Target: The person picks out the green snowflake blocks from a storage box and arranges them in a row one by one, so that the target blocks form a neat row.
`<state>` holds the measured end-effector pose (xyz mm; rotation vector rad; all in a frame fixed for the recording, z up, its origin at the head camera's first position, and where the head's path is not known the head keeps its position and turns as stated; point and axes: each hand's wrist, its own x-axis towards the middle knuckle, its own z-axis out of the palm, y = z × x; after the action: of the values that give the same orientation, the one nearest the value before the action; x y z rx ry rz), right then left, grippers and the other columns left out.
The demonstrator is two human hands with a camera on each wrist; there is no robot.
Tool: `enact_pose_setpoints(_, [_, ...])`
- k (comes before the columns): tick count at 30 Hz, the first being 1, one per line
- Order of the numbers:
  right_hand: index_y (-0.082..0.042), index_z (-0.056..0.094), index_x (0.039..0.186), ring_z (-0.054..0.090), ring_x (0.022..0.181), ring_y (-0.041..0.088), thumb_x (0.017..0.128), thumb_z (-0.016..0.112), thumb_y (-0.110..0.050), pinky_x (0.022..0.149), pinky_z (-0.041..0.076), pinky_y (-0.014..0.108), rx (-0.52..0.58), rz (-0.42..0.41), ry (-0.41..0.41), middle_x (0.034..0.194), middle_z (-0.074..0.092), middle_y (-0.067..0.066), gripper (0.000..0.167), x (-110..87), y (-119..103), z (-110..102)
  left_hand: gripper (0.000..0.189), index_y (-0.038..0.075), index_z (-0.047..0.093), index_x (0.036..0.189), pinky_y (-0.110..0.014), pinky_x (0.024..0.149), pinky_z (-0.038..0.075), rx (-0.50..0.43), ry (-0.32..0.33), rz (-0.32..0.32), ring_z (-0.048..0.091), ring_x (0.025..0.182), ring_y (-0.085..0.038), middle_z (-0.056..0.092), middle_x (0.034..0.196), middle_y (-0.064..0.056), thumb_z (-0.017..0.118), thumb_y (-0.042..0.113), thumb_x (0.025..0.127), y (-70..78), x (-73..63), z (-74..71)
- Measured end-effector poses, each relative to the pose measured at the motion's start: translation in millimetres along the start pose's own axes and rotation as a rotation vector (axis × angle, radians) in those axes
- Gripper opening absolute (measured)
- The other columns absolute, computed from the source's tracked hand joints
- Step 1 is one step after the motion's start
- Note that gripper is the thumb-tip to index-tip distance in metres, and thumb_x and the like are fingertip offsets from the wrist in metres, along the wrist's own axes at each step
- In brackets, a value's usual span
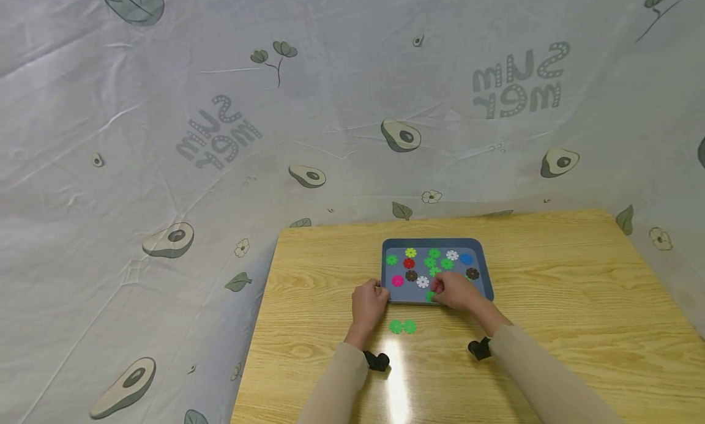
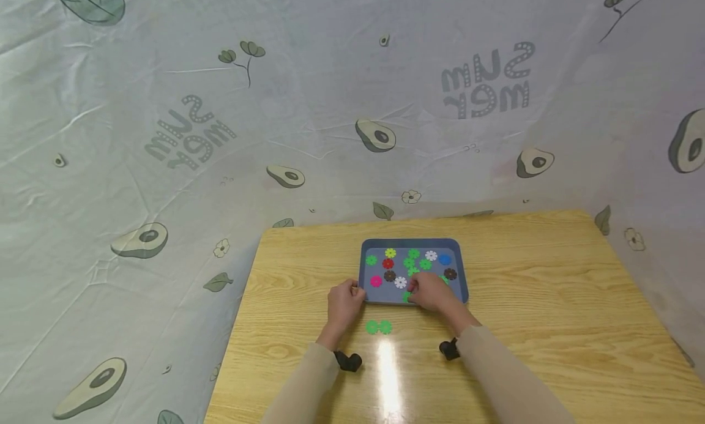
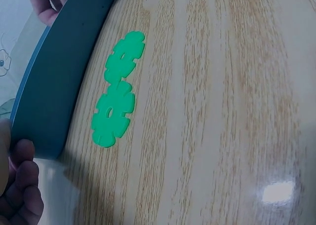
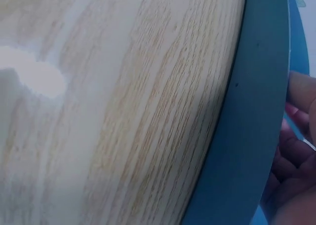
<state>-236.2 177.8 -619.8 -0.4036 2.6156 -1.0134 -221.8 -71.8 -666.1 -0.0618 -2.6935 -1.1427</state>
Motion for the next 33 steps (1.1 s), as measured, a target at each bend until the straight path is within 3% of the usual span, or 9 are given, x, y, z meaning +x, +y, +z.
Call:
enact_pose_setpoints(8, [-0.002, 0.069, 0.107, 0.057, 0.075, 0.019, 0.093, 0.074, -0.012, 0.065, 0.048, 0.034, 0.212, -0.053, 0.102, 0.087, 0.062, 0.003, 0.017, -13.6, -4.0, -1.2, 0.008, 0.004, 0.073, 0.085, -0.022, 0.048, 0.038, 0.004, -0.001, 0.007, 0.036, 0.050, -0.004, 0.040, 0.052, 0.012, 0.065, 0.004, 0.083, -0.4, -0.1, -0.2])
enact_pose_setpoints(11, [-0.003, 0.071, 0.108, 0.057, 0.073, 0.019, 0.093, 0.075, -0.014, 0.063, 0.048, 0.031, 0.244, -0.059, 0.124, 0.087, 0.063, 0.002, 0.019, -21.7, -8.8, -1.3, 0.009, 0.003, 0.074, 0.088, -0.022, 0.049, 0.040, 0.009, 0.003, 0.010, 0.038, 0.050, -0.003, 0.044, 0.053, 0.011, 0.066, 0.004, 0.083, -0.9, 0.5, -0.6])
enact_pose_setpoints(16, [-0.007, 0.073, 0.104, 0.059, 0.072, 0.017, 0.089, 0.079, -0.013, 0.062, 0.049, 0.028, 0.246, -0.071, 0.109, 0.085, 0.064, -0.001, 0.017, -34.7, -12.0, 6.8, 0.011, 0.001, 0.076, 0.091, -0.023, 0.050, 0.043, 0.018, 0.006, 0.004, 0.040, 0.050, -0.003, 0.047, 0.054, 0.010, 0.068, 0.006, 0.085, -0.8, 1.5, -2.9])
enact_pose_setpoints(23, [-0.005, 0.072, 0.099, 0.058, 0.071, 0.014, 0.088, 0.079, -0.011, 0.063, 0.049, 0.027, 0.289, -0.090, 0.077, 0.083, 0.064, -0.001, 0.014, -47.8, -6.5, 35.8, 0.009, 0.003, 0.074, 0.090, -0.022, 0.050, 0.040, 0.017, -0.010, -0.008, 0.039, 0.049, -0.003, 0.044, 0.053, 0.011, 0.066, 0.007, 0.085, 0.8, 1.2, -3.0])
enact_pose_setpoints(33, [-0.011, 0.073, 0.095, 0.059, 0.073, 0.009, 0.089, 0.080, -0.014, 0.070, 0.051, 0.030, 0.178, 0.014, 0.171, 0.080, 0.064, -0.007, 0.010, -55.9, -2.5, 66.7, 0.008, 0.004, 0.073, 0.088, -0.023, 0.050, 0.040, 0.032, 0.001, -0.014, 0.040, 0.050, -0.004, 0.044, 0.053, 0.011, 0.067, 0.007, 0.085, 0.9, -0.3, 0.6])
